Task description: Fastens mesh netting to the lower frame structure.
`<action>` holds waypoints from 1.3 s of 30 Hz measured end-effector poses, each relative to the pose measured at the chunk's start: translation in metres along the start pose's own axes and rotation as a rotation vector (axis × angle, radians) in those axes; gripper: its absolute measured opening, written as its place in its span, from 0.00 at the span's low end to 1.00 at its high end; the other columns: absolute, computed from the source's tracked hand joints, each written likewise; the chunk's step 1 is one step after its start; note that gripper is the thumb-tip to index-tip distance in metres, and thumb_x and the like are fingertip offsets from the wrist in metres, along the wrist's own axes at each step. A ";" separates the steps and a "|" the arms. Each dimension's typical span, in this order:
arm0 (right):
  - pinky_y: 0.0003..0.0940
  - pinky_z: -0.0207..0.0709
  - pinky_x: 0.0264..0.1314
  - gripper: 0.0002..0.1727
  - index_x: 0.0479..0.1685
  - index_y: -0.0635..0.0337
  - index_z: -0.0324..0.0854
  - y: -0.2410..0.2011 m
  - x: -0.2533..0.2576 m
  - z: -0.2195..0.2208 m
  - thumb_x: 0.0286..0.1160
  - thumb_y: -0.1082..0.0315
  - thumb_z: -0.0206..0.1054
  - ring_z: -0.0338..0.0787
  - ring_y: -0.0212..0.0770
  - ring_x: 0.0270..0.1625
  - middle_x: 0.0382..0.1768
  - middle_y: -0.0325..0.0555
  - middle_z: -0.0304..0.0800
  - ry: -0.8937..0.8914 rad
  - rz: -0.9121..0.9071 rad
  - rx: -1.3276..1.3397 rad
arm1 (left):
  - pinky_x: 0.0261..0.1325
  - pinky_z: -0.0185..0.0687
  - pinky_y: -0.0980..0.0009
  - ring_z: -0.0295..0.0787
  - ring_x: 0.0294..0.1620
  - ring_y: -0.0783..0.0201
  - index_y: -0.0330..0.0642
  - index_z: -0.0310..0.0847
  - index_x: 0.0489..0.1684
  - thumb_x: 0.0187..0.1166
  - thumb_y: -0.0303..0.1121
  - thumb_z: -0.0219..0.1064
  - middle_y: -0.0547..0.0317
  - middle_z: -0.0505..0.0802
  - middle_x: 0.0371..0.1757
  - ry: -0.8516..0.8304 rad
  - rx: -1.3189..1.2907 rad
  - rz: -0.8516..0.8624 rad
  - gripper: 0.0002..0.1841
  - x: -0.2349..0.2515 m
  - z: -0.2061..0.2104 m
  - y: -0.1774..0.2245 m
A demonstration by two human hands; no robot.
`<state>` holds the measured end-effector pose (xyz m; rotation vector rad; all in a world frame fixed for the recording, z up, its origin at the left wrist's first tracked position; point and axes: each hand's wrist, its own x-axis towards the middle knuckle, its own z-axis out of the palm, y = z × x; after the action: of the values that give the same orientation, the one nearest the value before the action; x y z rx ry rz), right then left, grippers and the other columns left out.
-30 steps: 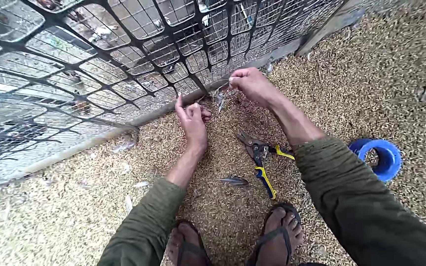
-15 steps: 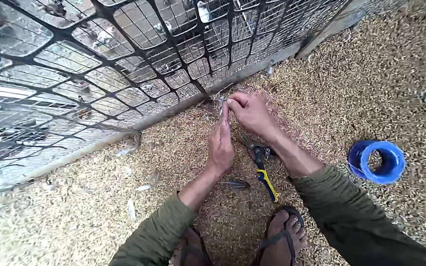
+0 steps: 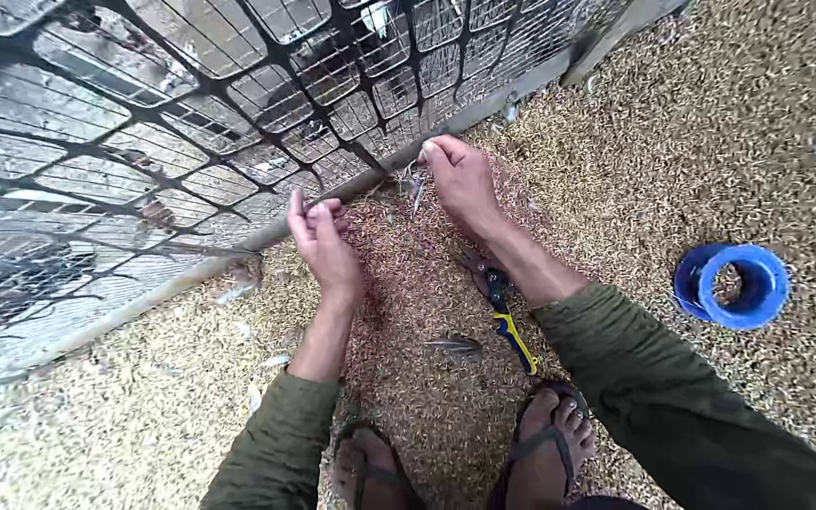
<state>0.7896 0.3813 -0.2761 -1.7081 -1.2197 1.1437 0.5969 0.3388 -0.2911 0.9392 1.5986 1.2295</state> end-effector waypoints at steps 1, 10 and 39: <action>0.43 0.77 0.44 0.18 0.48 0.56 0.90 0.000 0.001 0.001 0.91 0.60 0.53 0.85 0.35 0.36 0.34 0.40 0.89 0.005 0.004 0.001 | 0.62 0.83 0.65 0.87 0.56 0.66 0.38 0.45 0.92 0.93 0.36 0.44 0.55 0.86 0.60 -0.002 -0.015 -0.018 0.29 0.003 0.000 0.001; 0.44 0.78 0.47 0.17 0.49 0.55 0.90 -0.006 0.009 0.007 0.91 0.60 0.54 0.87 0.37 0.39 0.35 0.41 0.90 -0.011 0.027 -0.081 | 0.45 0.88 0.68 0.88 0.36 0.67 0.45 0.32 0.94 0.84 0.25 0.50 0.61 0.86 0.42 -0.094 -0.220 -0.011 0.38 0.015 0.001 -0.010; 0.35 0.75 0.38 0.17 0.39 0.54 0.91 0.006 0.013 0.000 0.89 0.63 0.56 0.81 0.29 0.29 0.27 0.34 0.86 0.022 -0.095 -0.039 | 0.35 0.87 0.67 0.79 0.23 0.70 0.45 0.49 0.81 0.83 0.21 0.51 0.67 0.76 0.32 0.010 -0.272 0.029 0.28 0.004 0.009 -0.014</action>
<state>0.7939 0.3922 -0.2850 -1.6687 -1.3025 1.0487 0.6040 0.3420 -0.3063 0.7856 1.3859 1.4321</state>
